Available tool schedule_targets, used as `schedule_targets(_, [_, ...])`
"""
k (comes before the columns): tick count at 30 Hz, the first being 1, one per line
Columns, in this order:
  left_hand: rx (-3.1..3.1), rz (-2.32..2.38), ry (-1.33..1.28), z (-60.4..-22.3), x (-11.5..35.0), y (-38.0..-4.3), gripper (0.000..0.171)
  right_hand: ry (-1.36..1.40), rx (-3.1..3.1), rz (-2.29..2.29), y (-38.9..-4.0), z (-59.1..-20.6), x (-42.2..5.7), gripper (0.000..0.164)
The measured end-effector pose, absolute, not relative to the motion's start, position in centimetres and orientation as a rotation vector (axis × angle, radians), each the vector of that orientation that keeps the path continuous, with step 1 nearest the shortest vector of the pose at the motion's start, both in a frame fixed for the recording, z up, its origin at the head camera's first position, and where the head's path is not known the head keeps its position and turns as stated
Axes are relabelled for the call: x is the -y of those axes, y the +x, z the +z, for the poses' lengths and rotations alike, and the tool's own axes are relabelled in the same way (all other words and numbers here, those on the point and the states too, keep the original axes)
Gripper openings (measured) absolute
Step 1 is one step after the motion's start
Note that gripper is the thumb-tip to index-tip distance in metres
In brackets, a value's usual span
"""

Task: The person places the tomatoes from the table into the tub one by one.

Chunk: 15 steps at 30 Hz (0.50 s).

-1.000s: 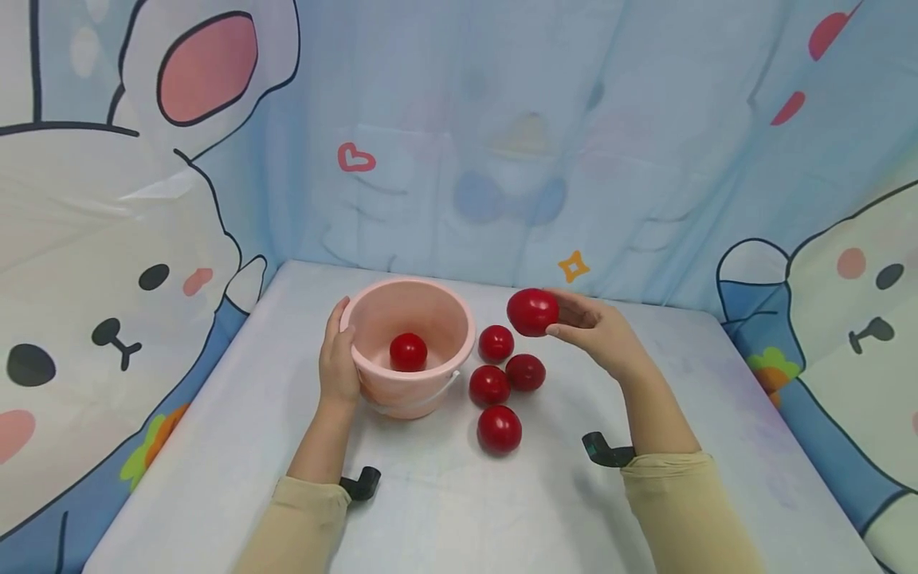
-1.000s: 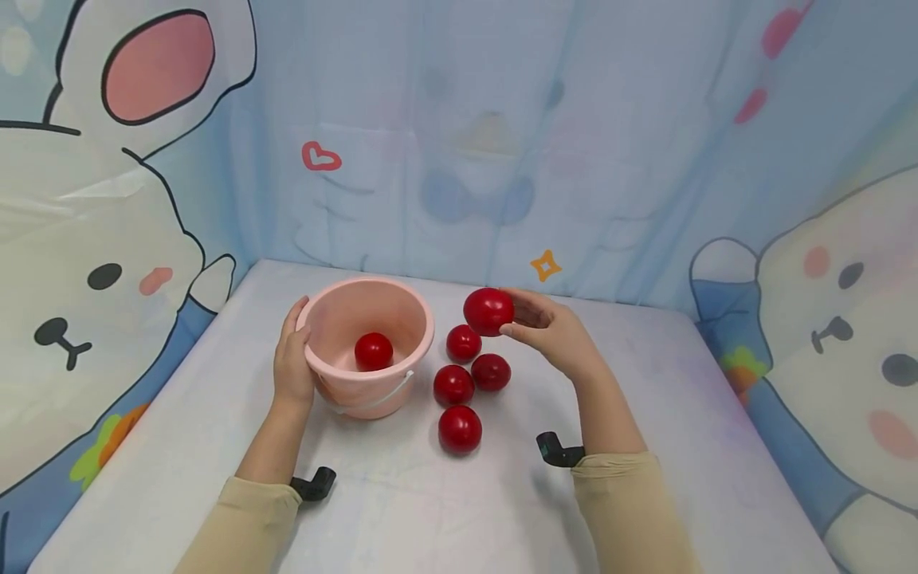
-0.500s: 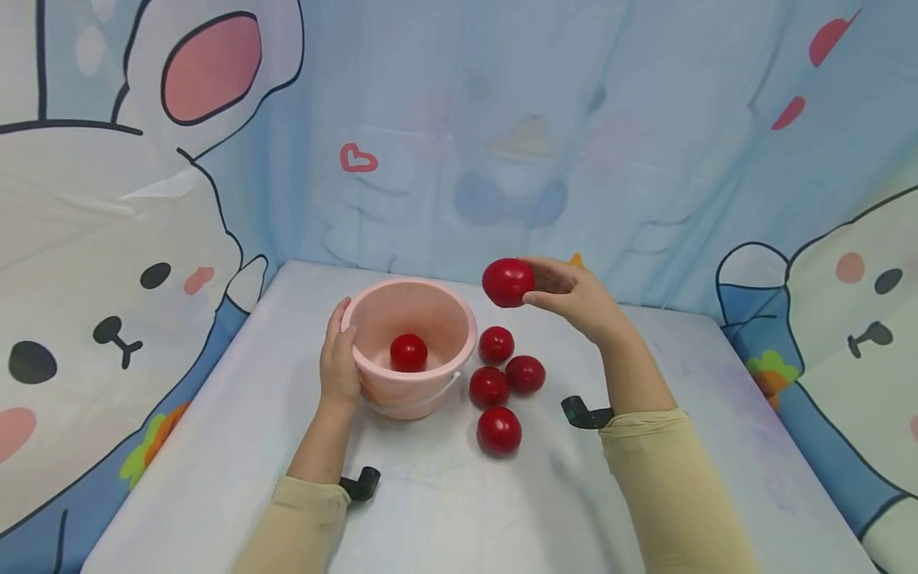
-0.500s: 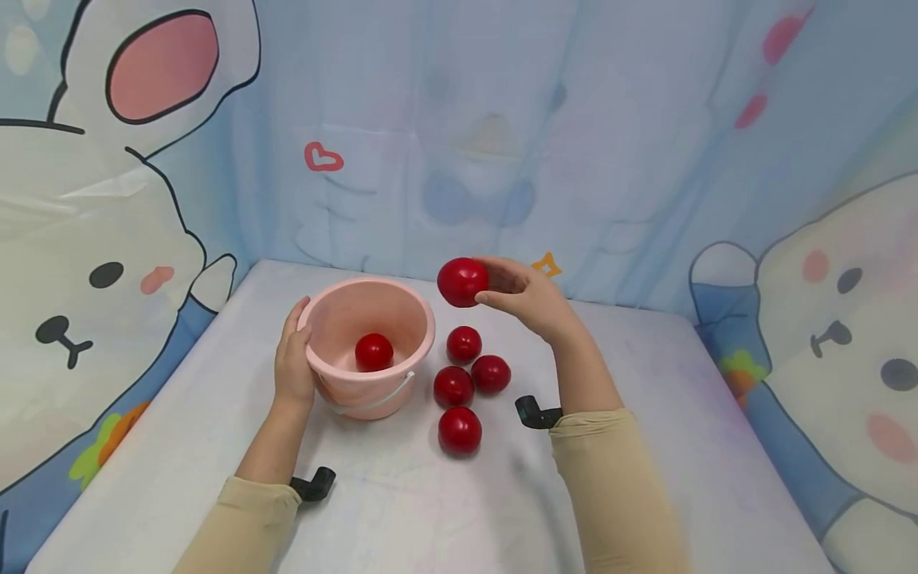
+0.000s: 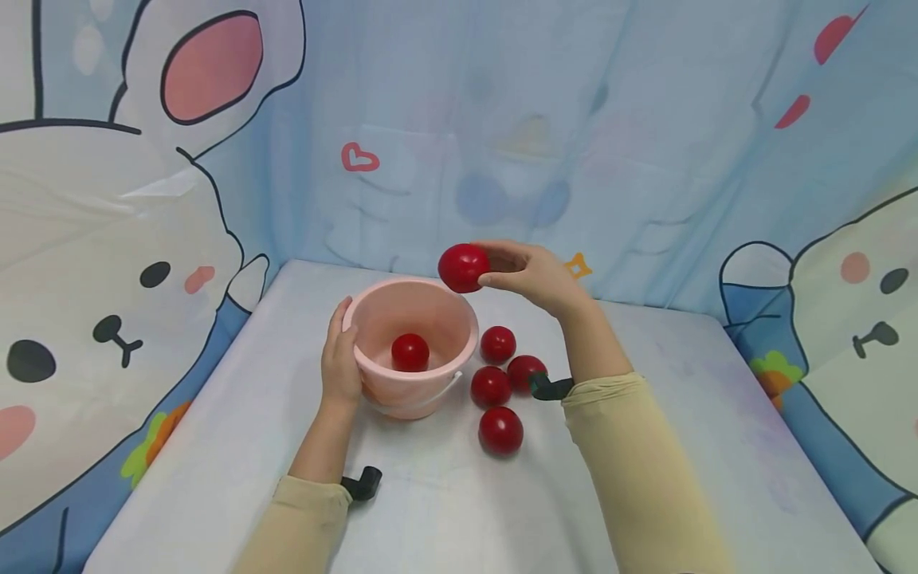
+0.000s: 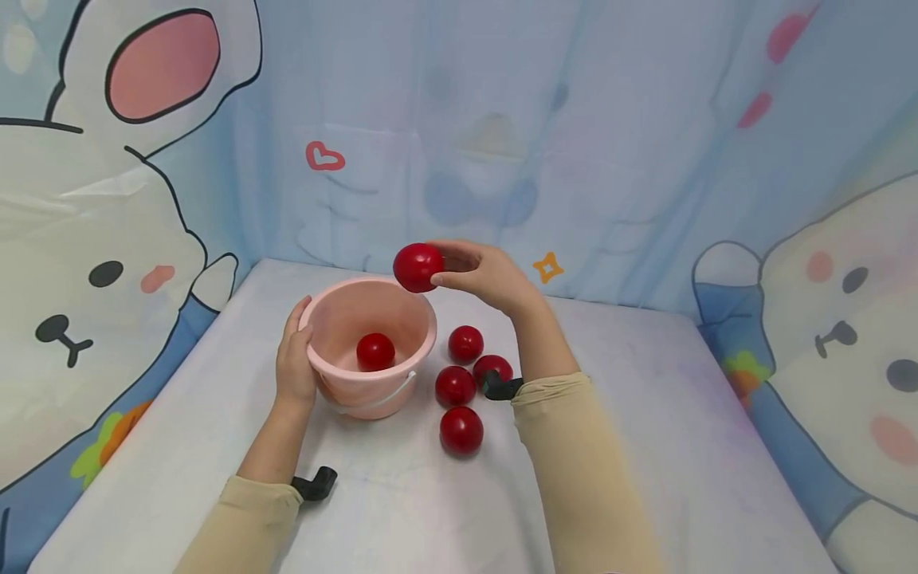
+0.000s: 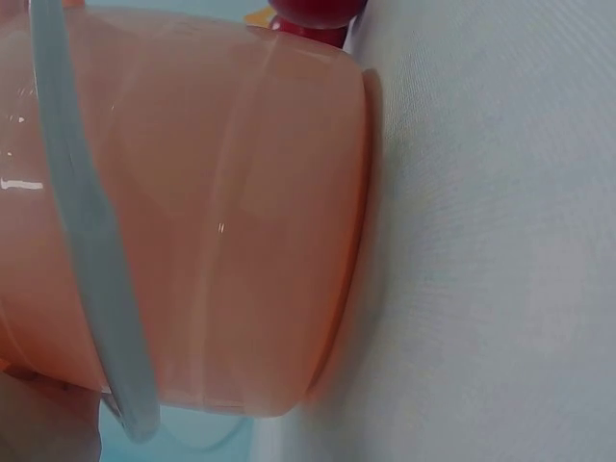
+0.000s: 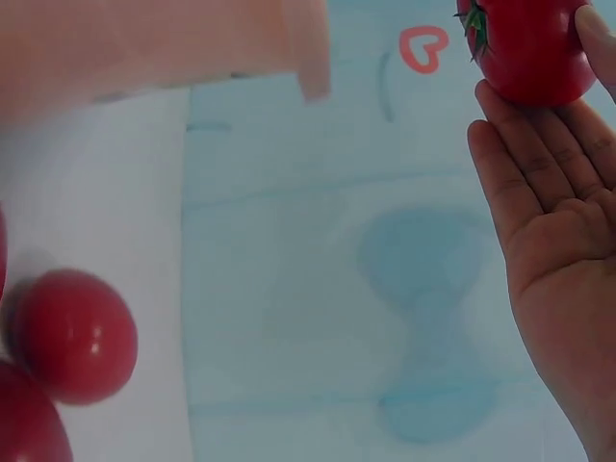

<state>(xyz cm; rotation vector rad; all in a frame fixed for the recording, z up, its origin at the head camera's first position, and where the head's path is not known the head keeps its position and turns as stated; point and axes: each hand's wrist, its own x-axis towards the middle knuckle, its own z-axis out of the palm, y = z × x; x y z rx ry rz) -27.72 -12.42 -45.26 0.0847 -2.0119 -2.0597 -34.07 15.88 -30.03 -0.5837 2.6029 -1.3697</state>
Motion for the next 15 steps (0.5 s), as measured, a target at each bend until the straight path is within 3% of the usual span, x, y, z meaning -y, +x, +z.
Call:
schedule_targets(6, [2.008,-2.059,0.088,-45.2,12.6,-27.7,0.049,-0.626,-2.578,-1.325,-34.2,-28.8,-12.7,0.056])
schedule_targets(15, [1.994,-2.098,0.143,-44.9,12.1,-27.5,0.050,-0.769,-2.619,-1.093,-37.3,-29.5,-9.1,0.056])
